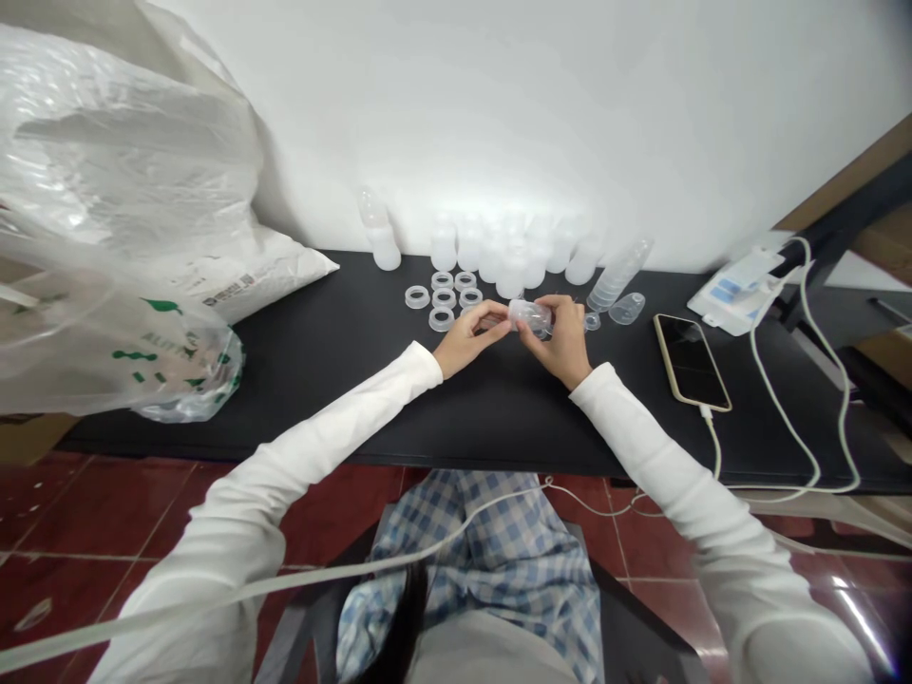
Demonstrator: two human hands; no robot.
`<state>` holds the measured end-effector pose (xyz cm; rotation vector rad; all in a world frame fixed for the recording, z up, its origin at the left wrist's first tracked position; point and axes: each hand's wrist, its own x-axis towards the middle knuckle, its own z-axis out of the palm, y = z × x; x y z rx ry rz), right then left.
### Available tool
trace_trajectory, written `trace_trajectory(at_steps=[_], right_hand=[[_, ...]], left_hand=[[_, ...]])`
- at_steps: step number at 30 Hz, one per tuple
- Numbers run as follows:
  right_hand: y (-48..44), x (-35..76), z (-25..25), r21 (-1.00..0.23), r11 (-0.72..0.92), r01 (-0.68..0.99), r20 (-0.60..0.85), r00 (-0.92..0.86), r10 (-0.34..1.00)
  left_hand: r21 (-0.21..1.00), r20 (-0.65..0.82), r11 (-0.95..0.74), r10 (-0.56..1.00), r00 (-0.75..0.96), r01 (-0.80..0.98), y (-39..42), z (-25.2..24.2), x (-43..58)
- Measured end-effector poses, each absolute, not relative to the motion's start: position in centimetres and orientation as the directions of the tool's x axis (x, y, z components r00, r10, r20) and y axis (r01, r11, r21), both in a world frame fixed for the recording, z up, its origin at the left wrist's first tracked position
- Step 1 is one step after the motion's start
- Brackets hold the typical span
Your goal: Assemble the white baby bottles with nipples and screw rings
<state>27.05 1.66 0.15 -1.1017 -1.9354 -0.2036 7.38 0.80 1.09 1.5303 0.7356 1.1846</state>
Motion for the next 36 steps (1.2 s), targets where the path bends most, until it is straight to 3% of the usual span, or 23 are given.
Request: trace_trajectory(at_steps=[7,11,18,25,32,36], right_hand=[[1.4,26.7,0.5,-0.331,0.558,0.761,0.708,-0.19,0.68],[1.6,26.2,0.4,-0.301,0.584,0.754,0.686,-0.254,0.682],[2.1,26.1,0.4,-0.106,0.707,0.699,0.782,-0.38,0.493],[2.4,26.7,1.0,-0.02,0.888,0.46,0.736,-0.594,0.325],[2.3,26.7,0.9,-0.113,0.908,0.404,0.728,-0.588,0.353],[1.9,26.3,0.7,-0.356,0.786,0.506,0.775,-0.31,0.551]], left_hand=[[0.965,0.208,-0.143,0.929,0.306,-0.222,0.9,0.4,7.6],[0.954,0.138,-0.059,0.957,0.256,-0.295,0.8,0.3,7.7],[0.926,0.077,-0.007,0.982,0.172,-0.377,0.2,2.2,7.8],[0.927,-0.061,0.135,0.975,0.215,-0.35,0.4,3.4,7.3],[0.9,-0.166,0.253,0.952,0.259,-0.356,0.7,3.5,6.9],[0.942,0.021,0.075,0.96,0.279,-0.326,0.6,2.3,7.2]])
